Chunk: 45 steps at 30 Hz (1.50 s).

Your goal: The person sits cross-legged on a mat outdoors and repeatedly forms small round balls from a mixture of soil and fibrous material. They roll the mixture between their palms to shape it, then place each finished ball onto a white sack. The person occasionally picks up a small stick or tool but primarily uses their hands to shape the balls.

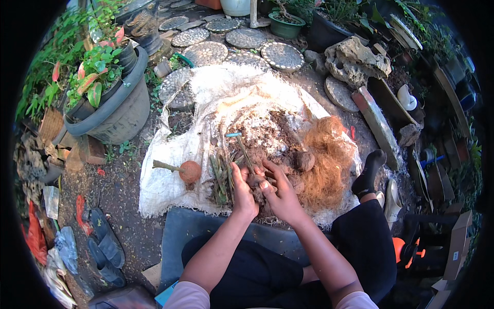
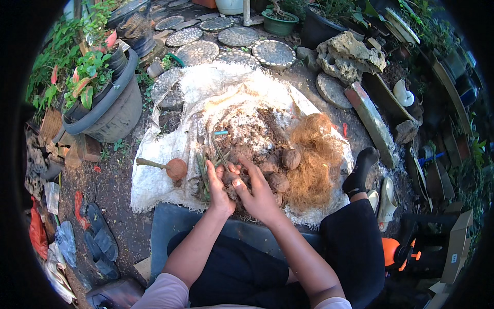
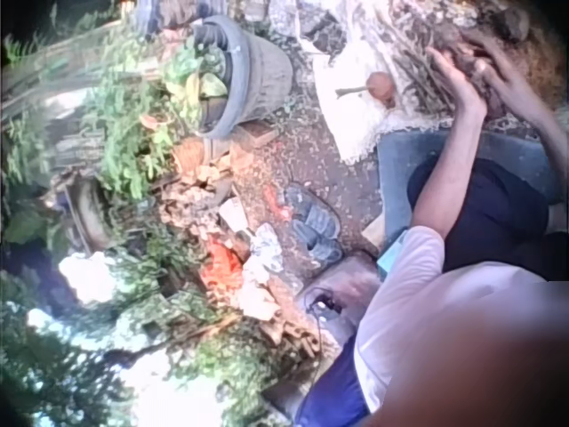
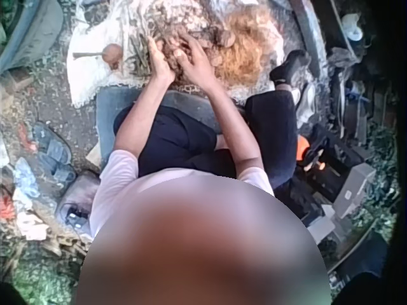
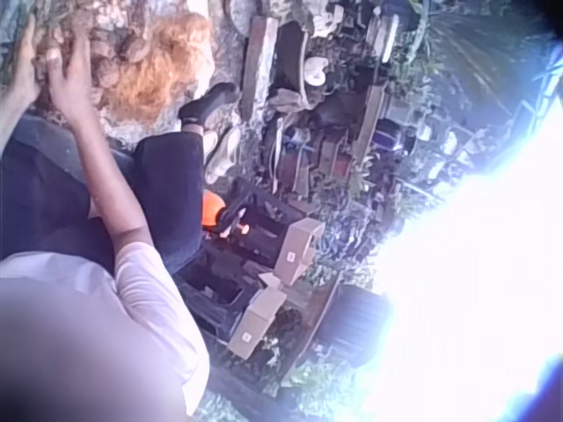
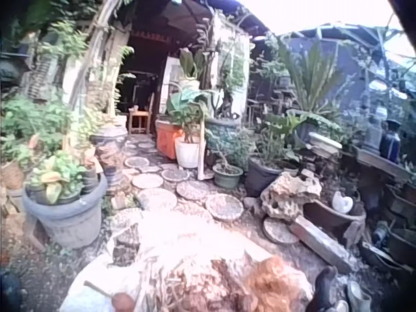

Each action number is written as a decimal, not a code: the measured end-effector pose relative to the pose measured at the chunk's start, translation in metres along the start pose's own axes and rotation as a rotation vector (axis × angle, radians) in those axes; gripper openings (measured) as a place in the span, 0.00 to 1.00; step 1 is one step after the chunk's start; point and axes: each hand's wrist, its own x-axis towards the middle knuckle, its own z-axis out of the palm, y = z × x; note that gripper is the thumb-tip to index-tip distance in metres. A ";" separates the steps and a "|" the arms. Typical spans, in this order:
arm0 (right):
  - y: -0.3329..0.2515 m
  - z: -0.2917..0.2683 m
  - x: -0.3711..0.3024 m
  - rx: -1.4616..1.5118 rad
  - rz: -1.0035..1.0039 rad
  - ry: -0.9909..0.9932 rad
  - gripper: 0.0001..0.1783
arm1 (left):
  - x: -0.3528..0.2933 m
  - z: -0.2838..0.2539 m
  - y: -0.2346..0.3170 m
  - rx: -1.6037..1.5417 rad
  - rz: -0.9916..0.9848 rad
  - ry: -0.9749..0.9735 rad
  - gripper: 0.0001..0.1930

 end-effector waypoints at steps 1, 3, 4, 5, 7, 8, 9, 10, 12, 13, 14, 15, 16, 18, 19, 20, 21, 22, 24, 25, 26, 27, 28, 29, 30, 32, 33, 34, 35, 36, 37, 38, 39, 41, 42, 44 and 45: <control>0.003 0.002 -0.001 0.010 -0.018 -0.022 0.34 | 0.002 0.000 -0.002 0.043 0.052 0.032 0.36; 0.007 0.006 -0.001 0.051 -0.034 -0.074 0.39 | 0.006 0.000 -0.008 0.131 0.181 0.076 0.36; 0.006 0.009 -0.006 0.100 -0.061 -0.085 0.47 | 0.009 0.001 -0.011 0.176 0.256 0.089 0.36; 0.006 0.010 -0.007 0.136 -0.047 -0.071 0.46 | 0.012 0.000 -0.014 0.222 0.351 0.079 0.37; 0.003 0.013 -0.010 0.199 0.009 -0.038 0.43 | 0.017 -0.002 -0.014 0.296 0.404 0.129 0.37; 0.001 0.013 -0.011 0.154 0.009 -0.065 0.41 | 0.018 -0.004 -0.014 0.341 0.451 0.133 0.38; -0.001 0.013 -0.014 0.099 0.041 -0.084 0.39 | 0.018 -0.005 -0.014 0.345 0.418 0.120 0.38; -0.003 0.013 -0.015 0.053 0.068 -0.105 0.37 | 0.017 -0.006 -0.014 0.354 0.394 0.097 0.38; -0.006 0.010 -0.015 0.009 0.073 -0.051 0.34 | 0.016 -0.006 -0.015 0.334 0.337 0.064 0.38; -0.008 0.009 -0.015 0.002 0.097 -0.031 0.32 | 0.014 -0.004 -0.016 0.305 0.304 0.057 0.38; -0.009 0.007 -0.015 -0.046 0.067 -0.014 0.31 | 0.012 -0.003 -0.016 0.274 0.284 0.032 0.38; -0.011 0.004 -0.016 -0.083 0.061 -0.001 0.30 | 0.010 -0.002 -0.015 0.285 0.253 0.026 0.38; -0.011 0.000 -0.015 -0.122 0.053 0.013 0.29 | 0.009 0.000 -0.014 0.294 0.234 0.000 0.38; -0.012 -0.006 -0.013 -0.137 -0.036 0.072 0.29 | 0.006 0.003 -0.012 0.281 0.142 -0.031 0.38; -0.012 -0.009 -0.012 -0.146 -0.081 0.102 0.28 | 0.004 0.005 -0.012 0.297 0.134 -0.075 0.38; -0.011 -0.011 -0.009 -0.178 -0.139 0.132 0.28 | 0.001 0.007 -0.013 0.316 0.128 -0.103 0.38; -0.010 -0.015 -0.008 -0.160 -0.141 0.125 0.28 | -0.003 0.009 -0.014 0.352 0.121 -0.122 0.38; -0.008 -0.018 -0.006 -0.143 -0.143 0.118 0.28 | -0.006 0.011 -0.015 0.281 0.110 -0.194 0.38; -0.004 -0.021 -0.003 -0.119 -0.223 0.128 0.28 | -0.010 0.012 -0.017 0.321 0.132 -0.252 0.39; -0.002 -0.021 -0.002 -0.120 -0.203 0.120 0.27 | -0.011 0.012 -0.018 0.332 0.165 -0.299 0.39; -0.001 -0.022 0.000 -0.119 -0.207 0.110 0.27 | -0.012 0.012 -0.018 0.314 0.144 -0.347 0.40; 0.000 -0.022 0.001 -0.096 -0.197 0.103 0.26 | -0.011 0.011 -0.020 0.321 0.138 -0.350 0.42; 0.000 -0.022 0.000 -0.057 -0.154 0.101 0.26 | -0.011 0.011 -0.022 0.317 0.138 -0.351 0.43; 0.000 -0.022 -0.001 0.003 -0.099 0.102 0.26 | -0.010 0.011 -0.024 0.310 0.146 -0.362 0.44; -0.002 -0.021 -0.002 0.063 -0.036 0.108 0.26 | -0.009 0.009 -0.024 0.338 0.153 -0.388 0.45; -0.004 -0.019 -0.005 0.022 -0.013 0.109 0.25 | -0.008 0.007 -0.025 0.386 0.186 -0.461 0.47; -0.006 -0.018 -0.006 -0.001 0.010 0.113 0.24 | -0.009 0.006 -0.026 0.398 0.194 -0.467 0.48; -0.007 -0.018 -0.007 -0.047 -0.030 0.124 0.23 | -0.010 0.006 -0.027 0.409 0.208 -0.472 0.48; -0.007 -0.017 -0.009 -0.095 -0.060 0.136 0.23 | -0.012 0.006 -0.028 0.420 0.220 -0.477 0.49; -0.007 -0.015 -0.010 -0.139 -0.106 0.153 0.22 | -0.014 0.006 -0.028 0.369 0.183 -0.479 0.51; -0.006 -0.012 -0.010 -0.200 -0.109 0.185 0.22 | -0.016 0.007 -0.028 0.267 0.113 -0.473 0.53; -0.005 -0.008 -0.010 -0.257 -0.130 0.220 0.23 | -0.017 0.008 -0.027 0.166 0.044 -0.465 0.54; -0.004 -0.003 -0.011 -0.295 -0.140 0.249 0.23 | -0.018 0.009 -0.025 0.051 -0.017 -0.470 0.55; -0.003 0.003 -0.018 -0.513 -0.153 0.289 0.28 | -0.017 0.011 -0.020 -0.033 -0.075 -0.398 0.58; -0.003 0.006 -0.019 -0.607 -0.195 0.318 0.30 | -0.018 0.009 -0.014 -0.092 -0.123 -0.376 0.59; -0.005 0.010 -0.025 -0.668 -0.223 0.284 0.36 | -0.016 0.011 -0.011 -0.167 -0.228 -0.207 0.56; -0.007 0.013 -0.028 -0.745 -0.214 0.250 0.37 | -0.017 0.010 -0.010 -0.241 -0.235 -0.207 0.54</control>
